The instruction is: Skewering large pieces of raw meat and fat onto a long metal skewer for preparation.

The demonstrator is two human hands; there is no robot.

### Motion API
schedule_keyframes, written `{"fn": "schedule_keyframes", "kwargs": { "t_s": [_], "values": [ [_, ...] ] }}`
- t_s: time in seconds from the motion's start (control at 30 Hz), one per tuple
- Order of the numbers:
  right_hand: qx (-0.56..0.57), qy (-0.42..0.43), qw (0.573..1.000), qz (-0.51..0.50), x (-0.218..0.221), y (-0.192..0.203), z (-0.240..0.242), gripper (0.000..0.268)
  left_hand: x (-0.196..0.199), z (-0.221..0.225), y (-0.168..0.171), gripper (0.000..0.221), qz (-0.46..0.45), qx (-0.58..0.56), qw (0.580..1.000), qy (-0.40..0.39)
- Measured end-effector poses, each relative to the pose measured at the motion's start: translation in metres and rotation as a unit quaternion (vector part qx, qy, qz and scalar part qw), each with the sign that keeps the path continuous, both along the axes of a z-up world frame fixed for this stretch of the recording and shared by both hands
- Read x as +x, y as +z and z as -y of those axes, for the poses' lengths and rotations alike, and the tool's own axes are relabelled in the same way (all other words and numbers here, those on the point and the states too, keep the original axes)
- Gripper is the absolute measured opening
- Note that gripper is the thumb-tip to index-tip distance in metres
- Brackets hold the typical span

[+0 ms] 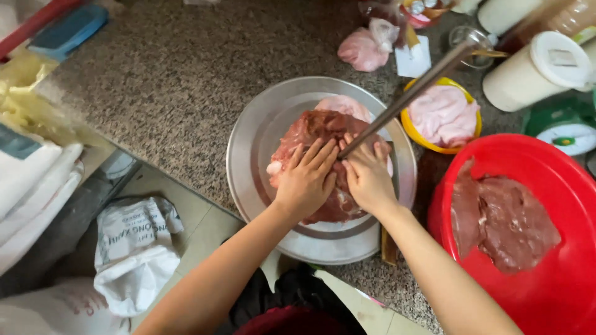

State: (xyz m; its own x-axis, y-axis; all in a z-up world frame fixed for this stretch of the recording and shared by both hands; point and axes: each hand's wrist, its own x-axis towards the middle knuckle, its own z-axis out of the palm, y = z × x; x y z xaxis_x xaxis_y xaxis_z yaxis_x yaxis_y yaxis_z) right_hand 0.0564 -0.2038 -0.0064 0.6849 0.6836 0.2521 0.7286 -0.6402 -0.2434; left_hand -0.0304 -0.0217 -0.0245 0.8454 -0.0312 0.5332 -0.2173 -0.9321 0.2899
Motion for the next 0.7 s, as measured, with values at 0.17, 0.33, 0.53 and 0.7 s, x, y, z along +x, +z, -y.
{"fn": "schedule_keyframes", "kwargs": {
  "t_s": [0.17, 0.33, 0.53, 0.7],
  "values": [
    [0.013, 0.003, 1.0, -0.023, 0.004, 0.007, 0.011, 0.035, -0.002, -0.014, 0.025, 0.057, -0.011, 0.02, 0.999, -0.024],
    [0.29, -0.143, 0.944, -0.07, -0.001, 0.044, 0.094, 0.037, -0.038, -0.074, 0.091, 0.043, -0.028, -0.214, 0.976, -0.002],
    [0.253, -0.407, 0.873, -0.091, -0.035, 0.01, 0.257, 0.032, -0.146, -0.178, 0.026, 0.037, -0.303, -0.336, 0.847, 0.28],
    [0.187, -0.511, 0.81, -0.218, -0.076, -0.025, 0.32, 0.032, -0.185, -0.197, -0.002, 0.035, -0.28, -0.34, 0.833, 0.335]
  ]
}}
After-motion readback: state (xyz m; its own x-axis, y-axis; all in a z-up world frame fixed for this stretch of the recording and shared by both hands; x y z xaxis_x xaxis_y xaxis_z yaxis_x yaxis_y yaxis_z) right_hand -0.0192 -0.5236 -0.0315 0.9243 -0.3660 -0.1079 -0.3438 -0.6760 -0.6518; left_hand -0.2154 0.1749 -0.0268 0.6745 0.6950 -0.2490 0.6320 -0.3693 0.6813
